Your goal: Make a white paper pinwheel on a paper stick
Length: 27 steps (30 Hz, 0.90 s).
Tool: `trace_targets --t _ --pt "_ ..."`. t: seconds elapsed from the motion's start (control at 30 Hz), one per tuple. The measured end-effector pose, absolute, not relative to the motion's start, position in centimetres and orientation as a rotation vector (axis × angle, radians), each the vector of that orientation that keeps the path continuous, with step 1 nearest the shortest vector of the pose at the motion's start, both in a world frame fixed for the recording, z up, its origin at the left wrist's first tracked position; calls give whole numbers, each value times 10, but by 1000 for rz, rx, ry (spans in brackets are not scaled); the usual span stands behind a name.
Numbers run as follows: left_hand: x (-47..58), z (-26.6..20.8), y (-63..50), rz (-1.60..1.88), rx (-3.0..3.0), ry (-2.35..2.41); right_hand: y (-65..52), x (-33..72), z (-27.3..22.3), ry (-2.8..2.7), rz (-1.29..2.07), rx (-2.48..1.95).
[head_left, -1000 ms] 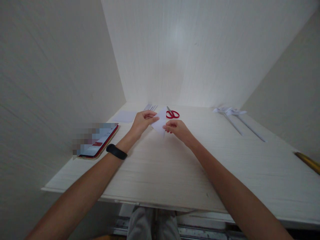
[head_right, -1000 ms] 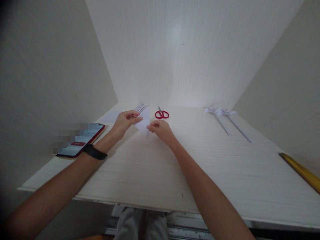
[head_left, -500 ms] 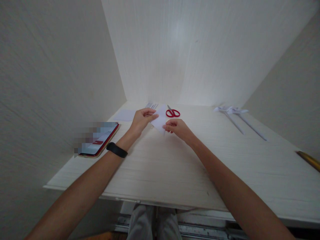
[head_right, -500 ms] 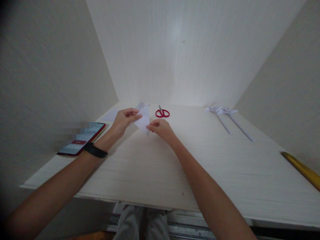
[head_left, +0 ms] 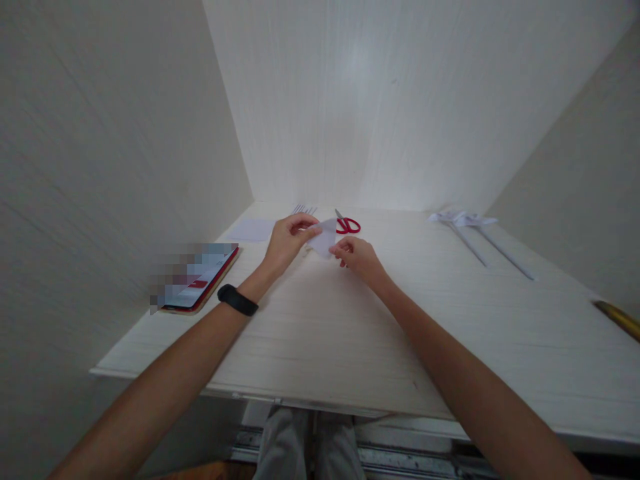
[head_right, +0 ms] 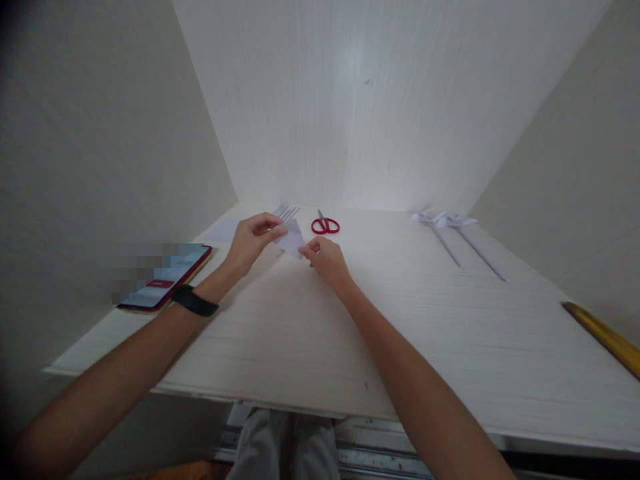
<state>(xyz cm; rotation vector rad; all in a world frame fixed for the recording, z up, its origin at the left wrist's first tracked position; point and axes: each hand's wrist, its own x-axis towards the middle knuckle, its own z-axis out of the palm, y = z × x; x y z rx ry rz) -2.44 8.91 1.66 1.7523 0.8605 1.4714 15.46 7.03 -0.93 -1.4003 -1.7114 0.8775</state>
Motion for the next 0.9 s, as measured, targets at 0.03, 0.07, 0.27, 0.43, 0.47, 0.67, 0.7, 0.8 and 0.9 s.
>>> trace_targets --t 0.03,0.07,0.27,0.43,0.47,0.67,0.7,0.8,0.9 --pt "-24 17 88 1466 1779 836 70 154 -10 -1673 929 -1405" --pt "-23 17 86 1456 1806 811 70 154 -9 -1634 984 -1403" --pt "-21 19 80 1368 1985 771 67 154 0 -1375 1222 -1324" --pt "-21 21 77 1353 2062 821 68 157 3 -1211 1244 -1268" --pt "-21 21 77 1348 2061 825 68 158 2 -1199 1236 -1255" --pt "-21 18 77 1271 1979 802 71 162 -5 -1233 1130 -1182" --pt "-21 18 77 1258 1955 792 72 163 -6 -1243 1108 -1176" --pt "-20 17 78 1240 1849 759 75 166 -7 -1282 1037 -1163" --pt "-19 18 76 1207 1720 750 78 167 -9 -1334 977 -1164"
